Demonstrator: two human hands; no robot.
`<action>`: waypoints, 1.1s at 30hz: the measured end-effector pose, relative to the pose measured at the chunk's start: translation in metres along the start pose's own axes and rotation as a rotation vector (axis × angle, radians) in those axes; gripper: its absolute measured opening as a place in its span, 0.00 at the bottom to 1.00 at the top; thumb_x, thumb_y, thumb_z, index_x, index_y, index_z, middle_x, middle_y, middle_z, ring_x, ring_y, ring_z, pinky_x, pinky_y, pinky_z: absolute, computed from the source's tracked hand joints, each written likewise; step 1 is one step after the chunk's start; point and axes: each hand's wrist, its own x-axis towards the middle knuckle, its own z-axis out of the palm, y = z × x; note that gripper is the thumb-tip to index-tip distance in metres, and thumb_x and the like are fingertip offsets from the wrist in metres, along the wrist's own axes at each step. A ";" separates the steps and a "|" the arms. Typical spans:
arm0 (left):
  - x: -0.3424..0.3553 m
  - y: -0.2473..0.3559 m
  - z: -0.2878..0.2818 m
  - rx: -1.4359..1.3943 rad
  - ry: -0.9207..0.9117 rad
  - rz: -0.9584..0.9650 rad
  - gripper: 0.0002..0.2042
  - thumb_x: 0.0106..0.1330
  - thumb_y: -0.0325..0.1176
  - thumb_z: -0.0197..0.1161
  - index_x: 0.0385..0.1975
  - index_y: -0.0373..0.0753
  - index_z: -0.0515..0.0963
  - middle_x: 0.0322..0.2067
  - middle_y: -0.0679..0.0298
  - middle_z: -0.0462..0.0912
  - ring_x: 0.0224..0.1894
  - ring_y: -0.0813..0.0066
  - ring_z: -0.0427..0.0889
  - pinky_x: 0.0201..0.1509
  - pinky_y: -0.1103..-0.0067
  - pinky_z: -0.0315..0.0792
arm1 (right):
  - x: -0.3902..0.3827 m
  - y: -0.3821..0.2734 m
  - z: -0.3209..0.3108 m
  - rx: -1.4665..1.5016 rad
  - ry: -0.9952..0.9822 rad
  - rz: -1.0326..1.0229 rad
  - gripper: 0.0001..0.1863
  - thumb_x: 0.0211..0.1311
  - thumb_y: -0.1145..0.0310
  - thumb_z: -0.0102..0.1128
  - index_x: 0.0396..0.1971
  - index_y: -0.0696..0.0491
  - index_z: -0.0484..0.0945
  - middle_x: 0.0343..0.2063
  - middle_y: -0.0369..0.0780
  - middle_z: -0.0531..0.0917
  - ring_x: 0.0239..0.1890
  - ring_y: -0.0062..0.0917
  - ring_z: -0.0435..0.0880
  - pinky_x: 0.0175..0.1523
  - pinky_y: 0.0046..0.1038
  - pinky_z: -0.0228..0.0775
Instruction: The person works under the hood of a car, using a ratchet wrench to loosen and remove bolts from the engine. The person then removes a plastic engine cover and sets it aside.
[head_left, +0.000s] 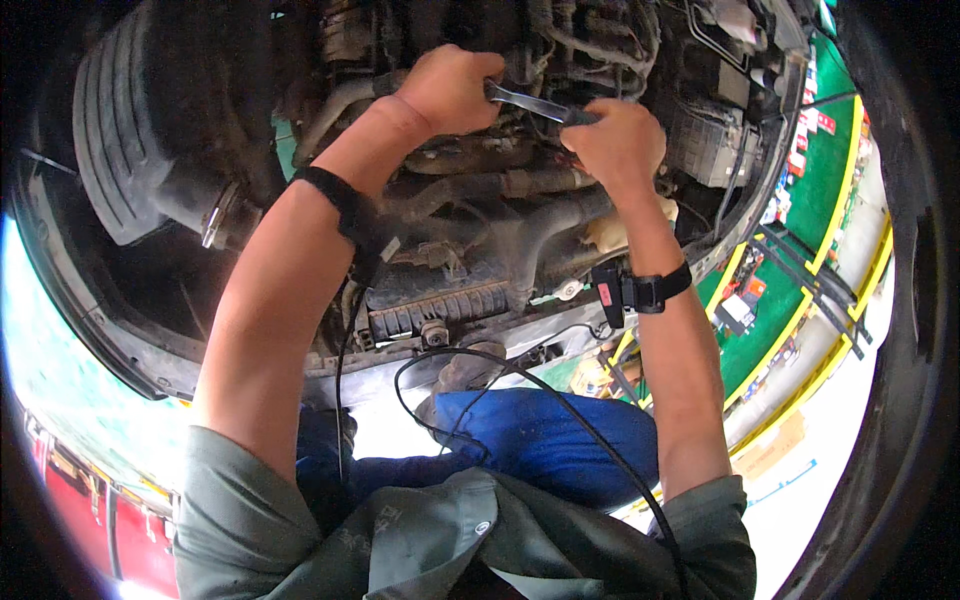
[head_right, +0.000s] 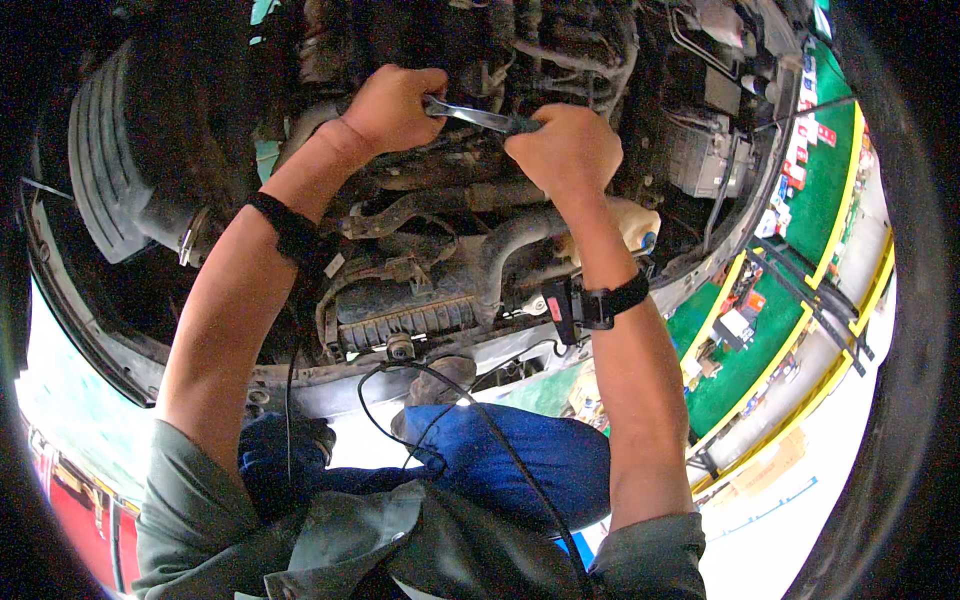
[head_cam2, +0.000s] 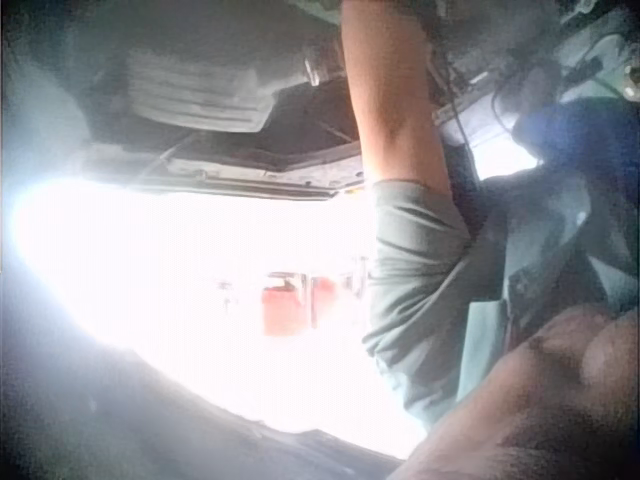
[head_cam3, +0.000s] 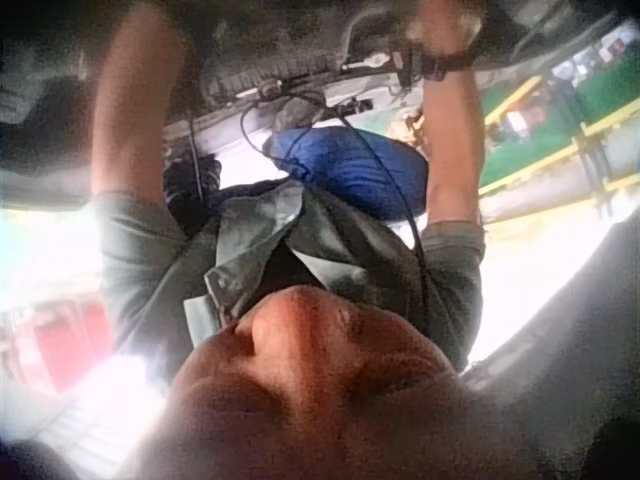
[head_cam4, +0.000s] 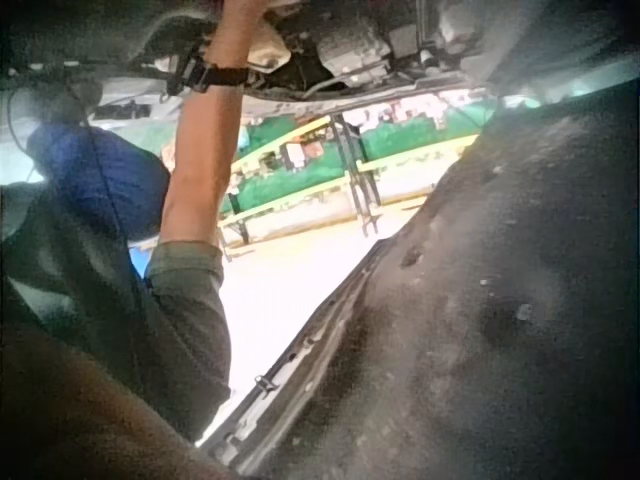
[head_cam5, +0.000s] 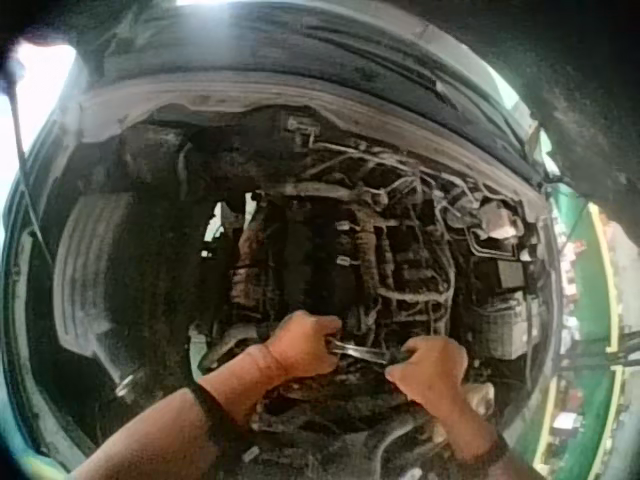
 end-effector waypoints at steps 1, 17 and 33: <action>0.000 0.000 -0.002 0.003 -0.002 0.000 0.08 0.52 0.33 0.69 0.31 0.42 0.82 0.24 0.47 0.82 0.32 0.38 0.81 0.34 0.56 0.76 | 0.000 -0.002 -0.001 -0.006 -0.010 0.001 0.16 0.37 0.57 0.69 0.31 0.43 0.92 0.27 0.41 0.90 0.34 0.41 0.90 0.40 0.37 0.82; 0.003 -0.008 0.000 0.071 -0.019 0.083 0.08 0.51 0.33 0.70 0.29 0.41 0.81 0.24 0.50 0.82 0.31 0.41 0.83 0.34 0.56 0.77 | -0.006 0.002 0.009 0.031 0.139 -0.026 0.14 0.37 0.56 0.70 0.27 0.43 0.92 0.24 0.42 0.89 0.31 0.41 0.89 0.38 0.39 0.81; -0.057 0.004 -0.156 0.283 0.212 -0.160 0.21 0.59 0.37 0.69 0.53 0.42 0.83 0.52 0.54 0.87 0.54 0.51 0.85 0.60 0.63 0.79 | -0.012 -0.013 -0.006 -0.364 0.114 -0.403 0.25 0.60 0.56 0.68 0.55 0.52 0.83 0.38 0.45 0.89 0.41 0.42 0.88 0.48 0.46 0.81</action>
